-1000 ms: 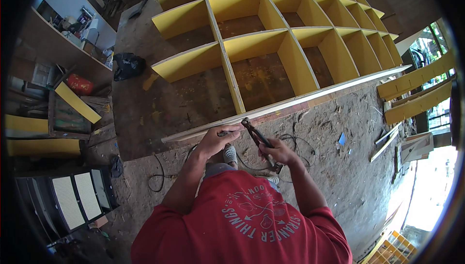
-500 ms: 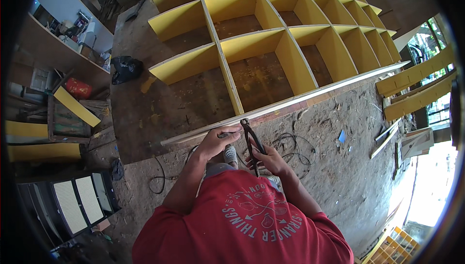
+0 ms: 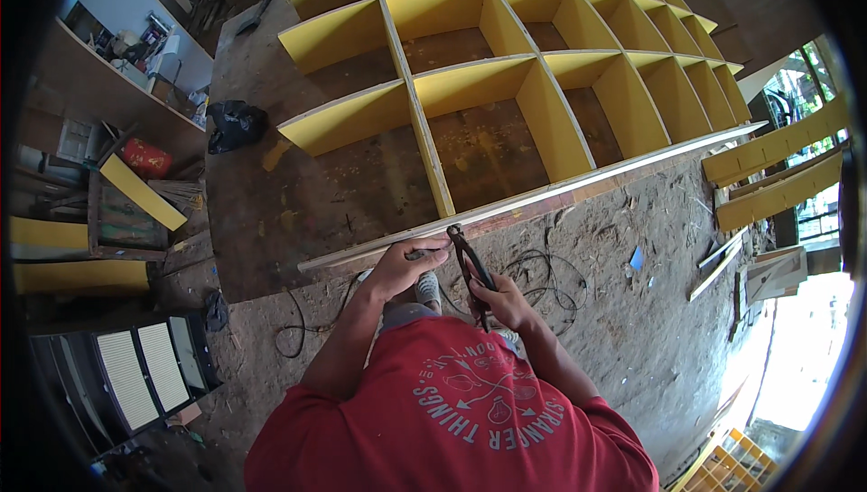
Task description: The person trims nails on a wooden board using pincers, then hammers nails into the board to attach it to a shelving unit using a hammer.
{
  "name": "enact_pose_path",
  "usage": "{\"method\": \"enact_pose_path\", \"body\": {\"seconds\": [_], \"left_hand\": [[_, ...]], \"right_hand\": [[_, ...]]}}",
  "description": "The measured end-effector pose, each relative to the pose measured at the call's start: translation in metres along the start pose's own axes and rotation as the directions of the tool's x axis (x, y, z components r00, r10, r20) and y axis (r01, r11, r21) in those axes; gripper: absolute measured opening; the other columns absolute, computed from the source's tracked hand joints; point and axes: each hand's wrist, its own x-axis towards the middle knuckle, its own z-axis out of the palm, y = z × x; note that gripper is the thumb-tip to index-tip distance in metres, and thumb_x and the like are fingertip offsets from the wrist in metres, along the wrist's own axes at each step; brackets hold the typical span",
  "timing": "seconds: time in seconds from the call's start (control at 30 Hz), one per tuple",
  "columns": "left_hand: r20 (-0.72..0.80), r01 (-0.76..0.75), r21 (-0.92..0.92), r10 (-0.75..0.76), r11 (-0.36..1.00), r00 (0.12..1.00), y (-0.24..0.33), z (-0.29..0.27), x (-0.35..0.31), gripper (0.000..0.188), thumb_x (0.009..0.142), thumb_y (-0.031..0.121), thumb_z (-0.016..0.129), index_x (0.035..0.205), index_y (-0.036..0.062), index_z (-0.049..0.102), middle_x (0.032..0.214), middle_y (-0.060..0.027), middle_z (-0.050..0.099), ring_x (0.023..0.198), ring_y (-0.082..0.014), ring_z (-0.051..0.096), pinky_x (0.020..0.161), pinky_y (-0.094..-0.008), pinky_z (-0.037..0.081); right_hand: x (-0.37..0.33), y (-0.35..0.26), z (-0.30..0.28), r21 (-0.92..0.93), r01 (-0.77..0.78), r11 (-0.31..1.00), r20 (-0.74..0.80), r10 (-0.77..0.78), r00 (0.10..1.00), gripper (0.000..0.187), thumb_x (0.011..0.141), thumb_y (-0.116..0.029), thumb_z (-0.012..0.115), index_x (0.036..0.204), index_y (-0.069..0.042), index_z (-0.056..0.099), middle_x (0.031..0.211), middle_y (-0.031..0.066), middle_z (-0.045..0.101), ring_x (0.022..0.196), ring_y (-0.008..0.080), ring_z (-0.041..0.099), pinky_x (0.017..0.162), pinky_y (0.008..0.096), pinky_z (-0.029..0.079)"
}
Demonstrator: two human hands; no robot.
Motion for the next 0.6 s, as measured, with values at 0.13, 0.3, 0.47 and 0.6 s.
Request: {"method": "enact_pose_path", "body": {"seconds": [0.13, 0.3, 0.47, 0.6], "left_hand": [[-0.002, 0.022, -0.043, -0.022, 0.999, 1.000, 0.002, 0.001, -0.001, 0.041, 0.103, 0.029, 0.075, 0.132, 0.0008, 0.073, 0.142, -0.0144, 0.069, 0.132, -0.0203, 0.062, 0.112, -0.0331, 0.049], [0.022, -0.008, -0.055, 0.010, 0.998, 1.000, 0.007, 0.004, -0.002, 0.037, 0.104, 0.025, 0.073, 0.132, 0.0006, 0.073, 0.141, -0.0130, 0.069, 0.128, -0.0178, 0.064, 0.109, -0.0311, 0.051], [0.002, 0.020, -0.032, -0.020, 0.999, 1.000, 0.005, 0.002, -0.004, 0.040, 0.104, 0.027, 0.074, 0.134, 0.0000, 0.072, 0.139, -0.0131, 0.070, 0.125, -0.0171, 0.066, 0.107, -0.0300, 0.052], [-0.017, 0.047, 0.016, -0.047, 0.999, 0.999, 0.008, 0.004, -0.003, 0.044, 0.103, 0.029, 0.074, 0.135, -0.0014, 0.070, 0.136, -0.0134, 0.071, 0.120, -0.0169, 0.068, 0.104, -0.0298, 0.053]], "right_hand": [[0.000, -0.030, -0.024, -0.208, 0.018, 0.978, 0.061, -0.005, 0.998, 0.036, 0.107, -0.023, 0.066, 0.133, 0.002, 0.067, 0.080, 0.0028, 0.066, 0.069, 0.0118, 0.062, 0.064, 0.0304, 0.052], [0.028, -0.024, -0.072, -0.318, 0.070, 0.946, 0.224, 0.003, 0.975, 0.048, 0.108, -0.022, 0.065, 0.152, -0.005, 0.059, 0.085, 0.0028, 0.069, 0.074, 0.0130, 0.066, 0.070, 0.0321, 0.054], [0.004, -0.031, -0.039, -0.224, -0.008, 0.975, 0.119, 0.036, 0.992, 0.048, 0.109, -0.026, 0.064, 0.147, 0.001, 0.057, 0.088, 0.0060, 0.072, 0.076, 0.0142, 0.068, 0.072, 0.0319, 0.056], [-0.005, -0.024, -0.009, -0.138, -0.036, 0.990, 0.049, 0.044, 0.998, 0.036, 0.111, -0.031, 0.062, 0.125, 0.002, 0.066, 0.090, 0.0061, 0.072, 0.077, 0.0130, 0.068, 0.070, 0.0314, 0.057]]}}
